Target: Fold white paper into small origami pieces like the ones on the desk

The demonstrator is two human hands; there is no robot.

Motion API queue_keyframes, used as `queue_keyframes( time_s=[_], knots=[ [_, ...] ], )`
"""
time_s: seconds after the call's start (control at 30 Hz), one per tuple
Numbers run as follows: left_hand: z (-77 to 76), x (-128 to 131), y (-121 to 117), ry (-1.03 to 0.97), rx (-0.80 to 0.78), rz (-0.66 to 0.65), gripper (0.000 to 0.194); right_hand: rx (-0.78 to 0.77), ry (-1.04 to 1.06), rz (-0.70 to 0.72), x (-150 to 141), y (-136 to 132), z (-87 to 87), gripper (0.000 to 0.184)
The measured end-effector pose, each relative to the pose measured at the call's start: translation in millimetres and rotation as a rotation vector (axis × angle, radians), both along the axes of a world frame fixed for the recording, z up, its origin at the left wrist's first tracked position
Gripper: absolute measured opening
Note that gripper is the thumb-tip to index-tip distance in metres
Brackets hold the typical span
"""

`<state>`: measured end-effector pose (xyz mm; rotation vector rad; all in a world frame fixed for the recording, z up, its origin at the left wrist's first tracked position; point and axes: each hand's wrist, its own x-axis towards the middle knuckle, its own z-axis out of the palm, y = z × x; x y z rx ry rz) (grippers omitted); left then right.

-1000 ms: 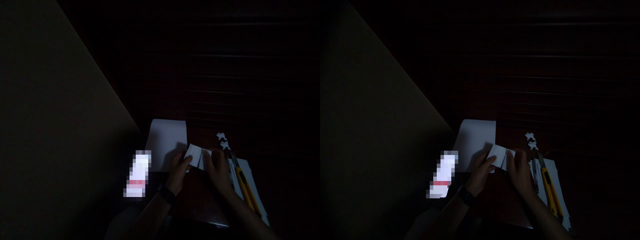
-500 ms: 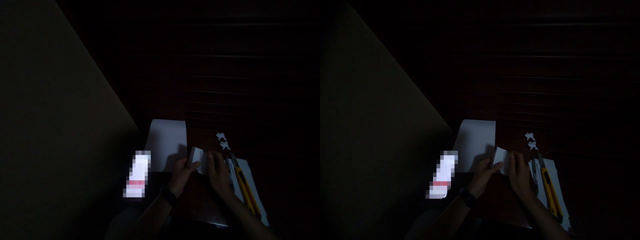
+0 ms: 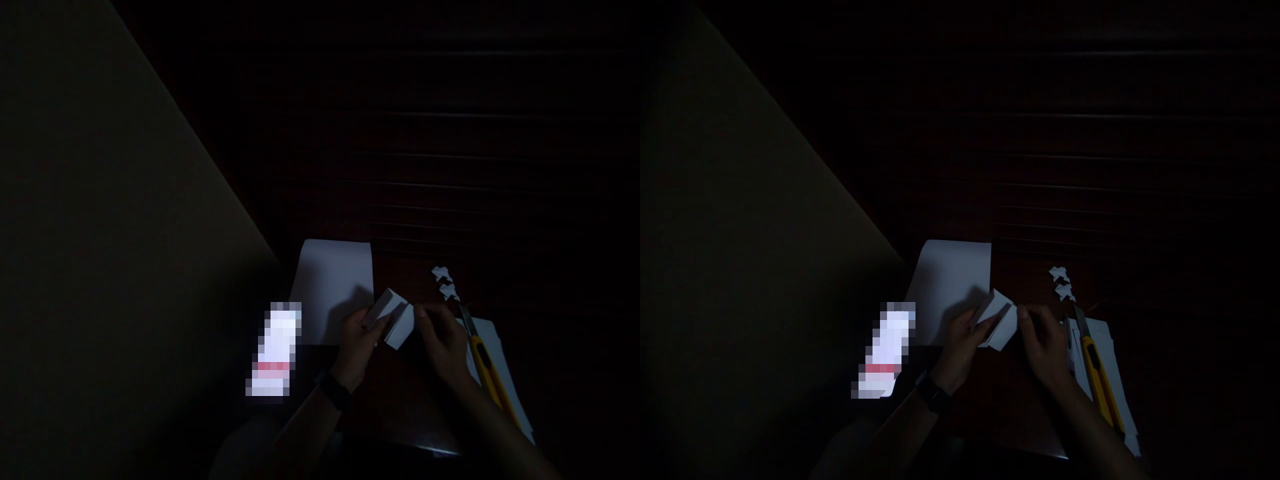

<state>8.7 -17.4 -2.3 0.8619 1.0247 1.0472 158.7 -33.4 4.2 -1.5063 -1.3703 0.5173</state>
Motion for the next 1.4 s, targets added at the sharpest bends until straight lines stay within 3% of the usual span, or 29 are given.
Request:
queue_keyframes(
  time_s=[0.27,0.4,0.6,0.83,1.03,1.23,1.4],
  knots=[
    [1.3,-7.2,7.1,-0.093,0.02,0.066,0.035,0.068,0.043,0.171,6.5,-9.1,3.4,0.026],
    [2.7,-8.5,9.0,-0.097,0.023,0.053,0.035,0.108,0.052,0.23,11.6,-7.2,1.9,0.019],
    [3.6,-9.0,10.8,-0.052,0.05,0.088,0.033,-0.12,0.167,0.411,13.5,-3.3,12.2,0.019],
    [-3.3,-10.9,10.6,-0.023,0.031,0.016,0.028,-0.271,0.226,0.177,2.0,4.7,-1.9,0.019],
    [-4.8,-9.3,9.3,-0.01,0.001,0.019,0.032,-0.365,0.304,0.146,-0.6,4.9,-7.6,0.026],
    [-1.8,-10.0,8.6,-0.069,0.012,-0.057,0.034,-0.343,0.285,0.078,0.8,6.6,-8.9,0.023],
    [-8.2,-9.8,8.8,-0.046,0.001,-0.044,0.029,-0.365,0.517,0.108,-1.2,3.3,-11.3,0.021]
  ],
)
